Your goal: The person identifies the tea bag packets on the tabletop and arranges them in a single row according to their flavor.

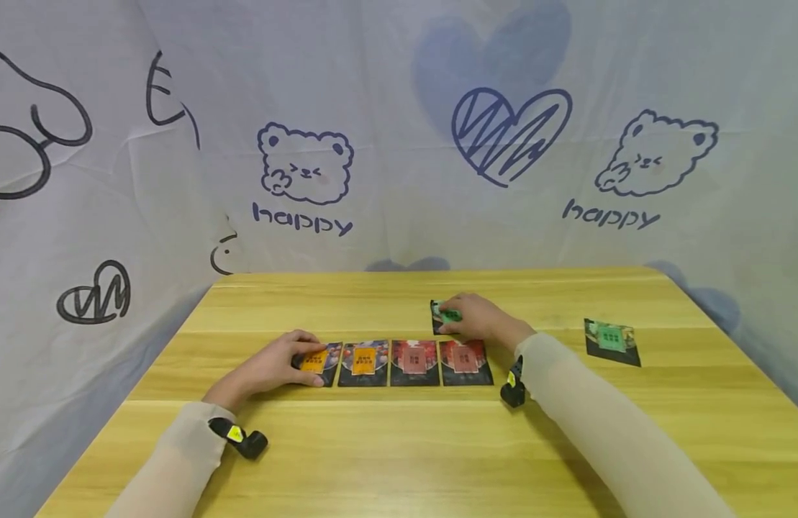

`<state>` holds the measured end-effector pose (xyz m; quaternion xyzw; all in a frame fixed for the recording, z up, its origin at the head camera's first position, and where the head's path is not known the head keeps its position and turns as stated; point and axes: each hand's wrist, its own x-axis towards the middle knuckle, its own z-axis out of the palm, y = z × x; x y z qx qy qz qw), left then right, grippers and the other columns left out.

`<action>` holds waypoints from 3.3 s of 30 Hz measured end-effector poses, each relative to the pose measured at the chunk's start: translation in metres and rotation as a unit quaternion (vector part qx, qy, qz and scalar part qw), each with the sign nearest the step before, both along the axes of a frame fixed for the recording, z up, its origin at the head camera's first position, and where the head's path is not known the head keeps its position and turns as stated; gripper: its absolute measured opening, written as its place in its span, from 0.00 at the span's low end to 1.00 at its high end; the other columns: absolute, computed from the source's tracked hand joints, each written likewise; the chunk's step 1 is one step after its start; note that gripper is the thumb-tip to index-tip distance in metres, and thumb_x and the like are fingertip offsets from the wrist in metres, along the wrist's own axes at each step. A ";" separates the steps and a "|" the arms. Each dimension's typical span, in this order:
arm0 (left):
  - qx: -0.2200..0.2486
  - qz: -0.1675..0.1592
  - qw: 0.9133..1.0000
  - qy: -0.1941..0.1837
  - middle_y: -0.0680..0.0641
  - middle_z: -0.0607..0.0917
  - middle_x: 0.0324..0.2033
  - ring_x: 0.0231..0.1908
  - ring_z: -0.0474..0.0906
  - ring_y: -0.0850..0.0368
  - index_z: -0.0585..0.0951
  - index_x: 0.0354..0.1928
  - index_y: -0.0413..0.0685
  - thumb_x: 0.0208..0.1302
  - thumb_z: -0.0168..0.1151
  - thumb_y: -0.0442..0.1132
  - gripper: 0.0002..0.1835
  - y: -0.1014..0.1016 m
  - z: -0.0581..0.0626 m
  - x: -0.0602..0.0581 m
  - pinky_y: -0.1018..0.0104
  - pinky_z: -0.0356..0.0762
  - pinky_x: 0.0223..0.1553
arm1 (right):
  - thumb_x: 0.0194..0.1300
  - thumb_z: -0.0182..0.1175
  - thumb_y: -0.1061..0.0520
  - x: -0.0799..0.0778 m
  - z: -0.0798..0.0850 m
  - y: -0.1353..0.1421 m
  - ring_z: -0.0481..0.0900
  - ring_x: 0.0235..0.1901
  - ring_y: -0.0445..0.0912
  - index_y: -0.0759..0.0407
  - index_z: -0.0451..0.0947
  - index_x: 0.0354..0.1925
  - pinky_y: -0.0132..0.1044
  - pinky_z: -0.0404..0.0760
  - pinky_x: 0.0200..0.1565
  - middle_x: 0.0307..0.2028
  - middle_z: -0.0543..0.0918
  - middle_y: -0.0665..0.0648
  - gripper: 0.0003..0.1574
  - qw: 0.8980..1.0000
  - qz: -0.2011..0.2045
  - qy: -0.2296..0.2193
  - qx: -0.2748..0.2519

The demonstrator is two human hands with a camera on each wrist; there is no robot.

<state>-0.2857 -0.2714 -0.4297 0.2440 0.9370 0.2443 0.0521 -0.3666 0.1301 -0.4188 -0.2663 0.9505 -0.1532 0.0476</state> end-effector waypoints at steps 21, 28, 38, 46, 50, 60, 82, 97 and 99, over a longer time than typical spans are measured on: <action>-0.001 0.004 1.000 0.005 0.40 0.69 0.63 0.63 0.64 0.39 0.75 0.66 0.43 0.53 0.71 0.61 0.43 0.001 -0.002 0.002 0.42 0.63 0.62 | 0.67 0.62 0.41 0.007 -0.001 0.050 0.67 0.63 0.62 0.58 0.71 0.67 0.59 0.65 0.62 0.65 0.69 0.66 0.37 1.000 -0.019 0.005 -0.025; -0.003 0.004 1.000 0.005 0.41 0.69 0.63 0.63 0.64 0.39 0.75 0.66 0.43 0.52 0.71 0.62 0.43 0.001 -0.002 0.002 0.42 0.63 0.62 | 0.65 0.63 0.38 0.005 -0.004 0.066 0.68 0.62 0.63 0.57 0.72 0.66 0.59 0.66 0.61 0.63 0.70 0.66 0.39 1.000 -0.007 0.015 -0.021; 0.000 0.004 1.000 0.002 0.41 0.69 0.64 0.64 0.64 0.39 0.74 0.66 0.43 0.53 0.70 0.62 0.44 0.000 -0.003 0.002 0.41 0.63 0.62 | 0.64 0.63 0.37 0.013 -0.006 0.085 0.70 0.59 0.63 0.59 0.72 0.66 0.60 0.69 0.58 0.61 0.69 0.67 0.41 0.999 -0.012 0.018 -0.031; -0.001 0.002 1.000 0.001 0.41 0.69 0.64 0.63 0.64 0.39 0.74 0.66 0.44 0.53 0.70 0.63 0.44 0.000 -0.004 0.002 0.42 0.63 0.62 | 0.62 0.65 0.35 0.020 -0.007 0.098 0.71 0.57 0.61 0.58 0.72 0.66 0.60 0.69 0.57 0.59 0.70 0.65 0.43 0.999 -0.018 0.006 -0.039; 0.002 0.000 1.000 0.000 0.41 0.69 0.63 0.63 0.64 0.39 0.74 0.66 0.43 0.53 0.70 0.62 0.43 0.000 -0.004 0.001 0.42 0.64 0.61 | 0.60 0.66 0.35 0.024 -0.006 0.103 0.71 0.57 0.61 0.58 0.72 0.66 0.61 0.69 0.57 0.60 0.69 0.65 0.44 0.999 -0.018 -0.004 -0.042; 0.001 0.000 1.000 0.002 0.41 0.69 0.63 0.62 0.65 0.40 0.74 0.66 0.43 0.53 0.70 0.62 0.43 0.001 -0.003 0.002 0.42 0.64 0.61 | 0.60 0.65 0.33 0.034 -0.005 0.109 0.70 0.58 0.63 0.58 0.72 0.66 0.61 0.70 0.56 0.60 0.68 0.67 0.46 0.999 -0.026 -0.011 -0.034; 0.006 0.007 1.000 0.000 0.40 0.69 0.63 0.63 0.64 0.38 0.74 0.66 0.42 0.54 0.72 0.59 0.42 0.001 0.000 0.003 0.41 0.63 0.62 | 0.59 0.67 0.35 0.065 0.000 0.105 0.71 0.58 0.62 0.57 0.72 0.66 0.60 0.71 0.56 0.60 0.70 0.64 0.45 0.999 -0.014 -0.017 -0.023; 0.003 0.003 1.000 0.002 0.39 0.68 0.64 0.63 0.63 0.37 0.74 0.66 0.41 0.54 0.71 0.59 0.42 0.002 -0.003 0.001 0.41 0.63 0.61 | 0.58 0.67 0.34 0.078 -0.001 0.103 0.72 0.57 0.60 0.56 0.71 0.66 0.59 0.72 0.55 0.60 0.71 0.62 0.46 1.000 -0.021 -0.015 -0.013; 0.005 0.005 1.000 -0.001 0.40 0.68 0.63 0.63 0.64 0.38 0.74 0.66 0.42 0.53 0.72 0.59 0.42 0.001 -0.003 0.000 0.41 0.63 0.61 | 0.58 0.67 0.35 0.079 -0.001 0.102 0.71 0.57 0.60 0.57 0.71 0.66 0.59 0.72 0.55 0.60 0.71 0.63 0.45 1.000 -0.018 -0.013 -0.012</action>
